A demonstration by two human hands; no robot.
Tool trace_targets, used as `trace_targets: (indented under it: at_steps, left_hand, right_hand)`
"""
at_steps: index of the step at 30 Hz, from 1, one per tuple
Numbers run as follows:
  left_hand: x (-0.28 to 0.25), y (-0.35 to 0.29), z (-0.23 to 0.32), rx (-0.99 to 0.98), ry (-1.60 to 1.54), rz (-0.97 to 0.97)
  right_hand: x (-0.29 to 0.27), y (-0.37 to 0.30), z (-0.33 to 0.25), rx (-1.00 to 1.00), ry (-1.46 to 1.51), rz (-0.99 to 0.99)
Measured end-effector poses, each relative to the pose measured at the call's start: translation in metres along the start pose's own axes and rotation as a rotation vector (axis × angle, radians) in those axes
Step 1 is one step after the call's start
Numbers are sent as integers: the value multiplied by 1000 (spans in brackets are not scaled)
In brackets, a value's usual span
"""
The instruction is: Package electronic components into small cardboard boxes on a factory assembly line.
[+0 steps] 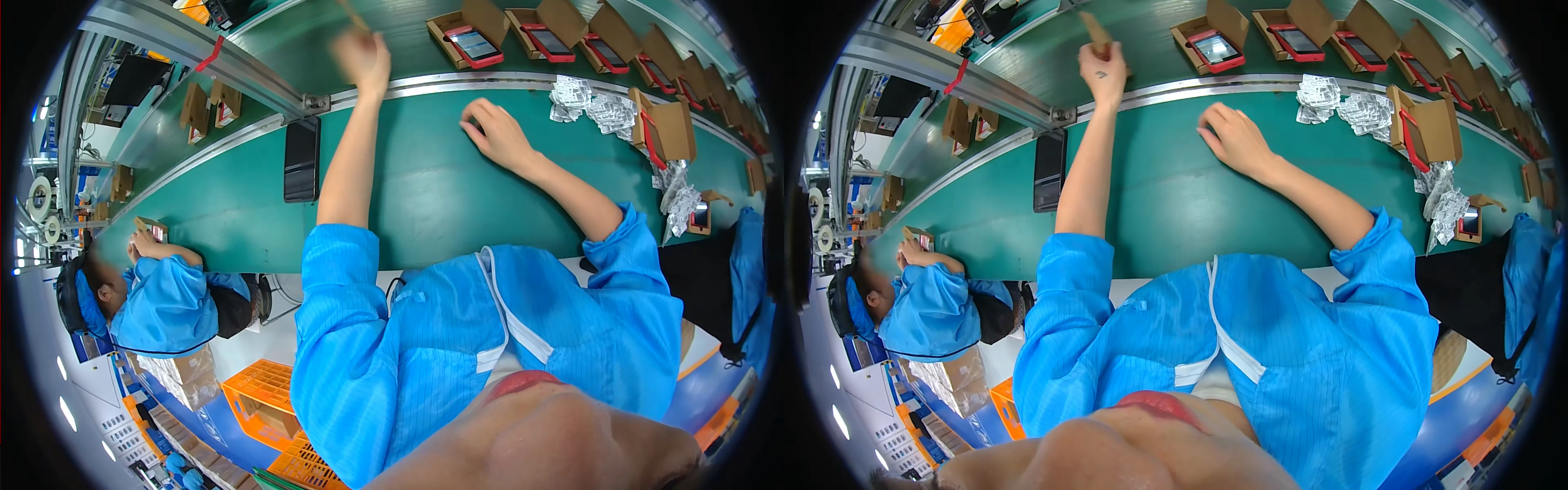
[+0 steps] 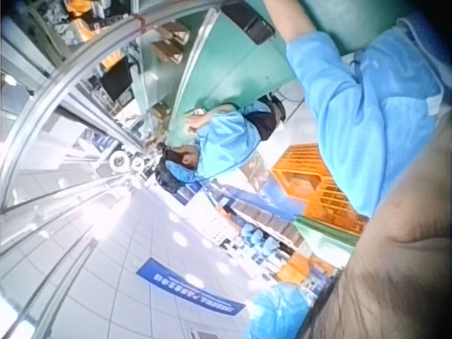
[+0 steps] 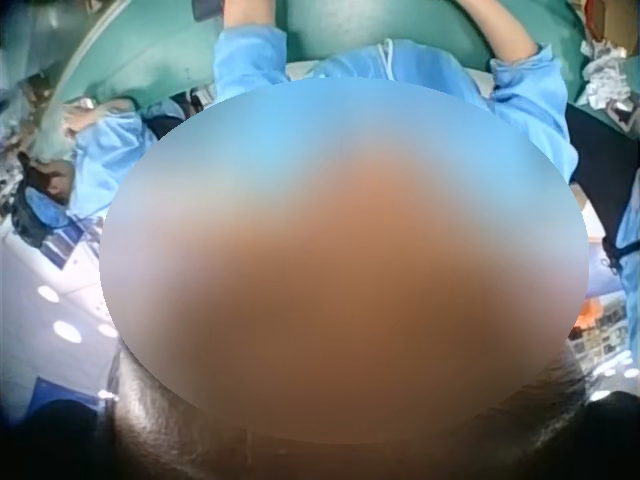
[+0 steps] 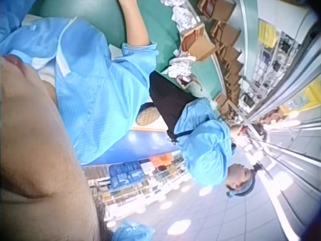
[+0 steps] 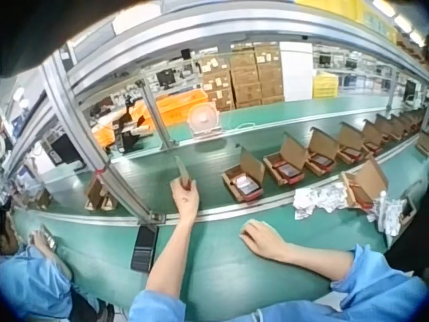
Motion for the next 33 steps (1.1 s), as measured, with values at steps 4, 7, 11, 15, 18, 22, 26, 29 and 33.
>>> trace_targets:
  at_steps: [4,7,11,15,18,22,26,29,33]
  left_hand:
    - [4,-11,34,-195,-422,-320]
    - [-12,-2,0,-104,-88,31]
    - [-16,-10,-24,-187,-127,-187]
    - [-9,-35,1,-500,-263,-358]
    - [-3,-44,1,-799,-1001,-303]
    - [-24,-44,-40,-314,-718,-368]
    - [-24,-48,-18,-1052,-1183,-430]
    - [-58,-42,-19,-1089,-1238,-386]
    - [-25,-36,13,-1136,-1340,-446]
  right_hand:
    - [34,48,34,223,111,158]
    - [56,105,37,269,31,226]
    - [65,153,34,512,14,201]
    - [65,158,7,374,-154,102]
    - [67,157,-28,-130,-426,221]
    - [75,151,-80,-438,-553,317]
    - [64,150,-34,-157,-335,289]
    - [54,177,2,335,-83,209]
    - [43,153,128,700,334,369]
Point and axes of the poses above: each hand's wrist, its own y-axis towards the middle knuckle, its own x-axis out of the palm, z = x × y, the point moved 1 cm from there along y, towards the middle knuckle, and after that the axes turned 7 degrees about z, right-handed, at the moved point
